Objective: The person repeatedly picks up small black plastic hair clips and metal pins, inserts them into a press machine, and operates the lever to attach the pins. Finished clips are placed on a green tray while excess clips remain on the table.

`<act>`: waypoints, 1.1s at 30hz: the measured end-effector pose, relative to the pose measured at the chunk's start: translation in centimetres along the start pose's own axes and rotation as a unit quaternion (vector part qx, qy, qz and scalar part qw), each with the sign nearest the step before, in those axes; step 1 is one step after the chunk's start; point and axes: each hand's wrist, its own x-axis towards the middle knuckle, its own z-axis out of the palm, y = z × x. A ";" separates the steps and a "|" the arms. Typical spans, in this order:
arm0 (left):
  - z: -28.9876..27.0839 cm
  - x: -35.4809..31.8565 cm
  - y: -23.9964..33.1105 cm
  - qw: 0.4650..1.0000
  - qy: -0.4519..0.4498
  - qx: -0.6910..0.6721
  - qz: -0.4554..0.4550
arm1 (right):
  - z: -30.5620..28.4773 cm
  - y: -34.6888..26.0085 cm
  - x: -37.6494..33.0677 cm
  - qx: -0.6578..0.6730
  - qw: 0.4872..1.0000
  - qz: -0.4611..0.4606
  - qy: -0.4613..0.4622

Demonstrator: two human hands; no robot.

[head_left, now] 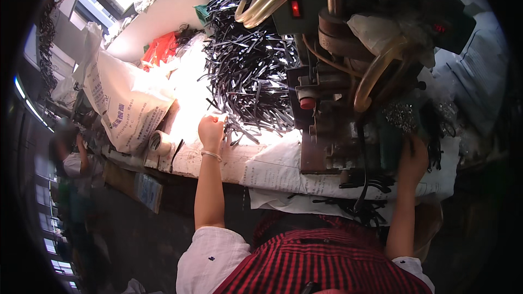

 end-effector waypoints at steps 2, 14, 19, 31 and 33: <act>-2.7 -0.1 2.1 0.997 -0.058 -0.049 -0.029 | -0.5 1.8 -0.7 0.011 1.000 0.010 0.009; -1.0 3.7 0.2 0.939 -0.296 -0.118 -0.133 | -2.1 3.7 -3.0 0.036 0.999 -0.033 0.020; -7.3 -0.8 6.6 0.970 -0.204 -0.122 -0.055 | -4.9 2.4 -3.2 0.124 0.992 -0.005 -0.001; -6.0 -10.4 20.2 0.801 -0.043 -0.597 -0.004 | 1.7 -11.7 -0.2 0.468 0.880 -0.001 -0.082; -9.5 -10.0 22.7 0.779 -0.019 -0.625 0.039 | 1.2 -12.1 -0.2 0.474 0.875 0.003 -0.096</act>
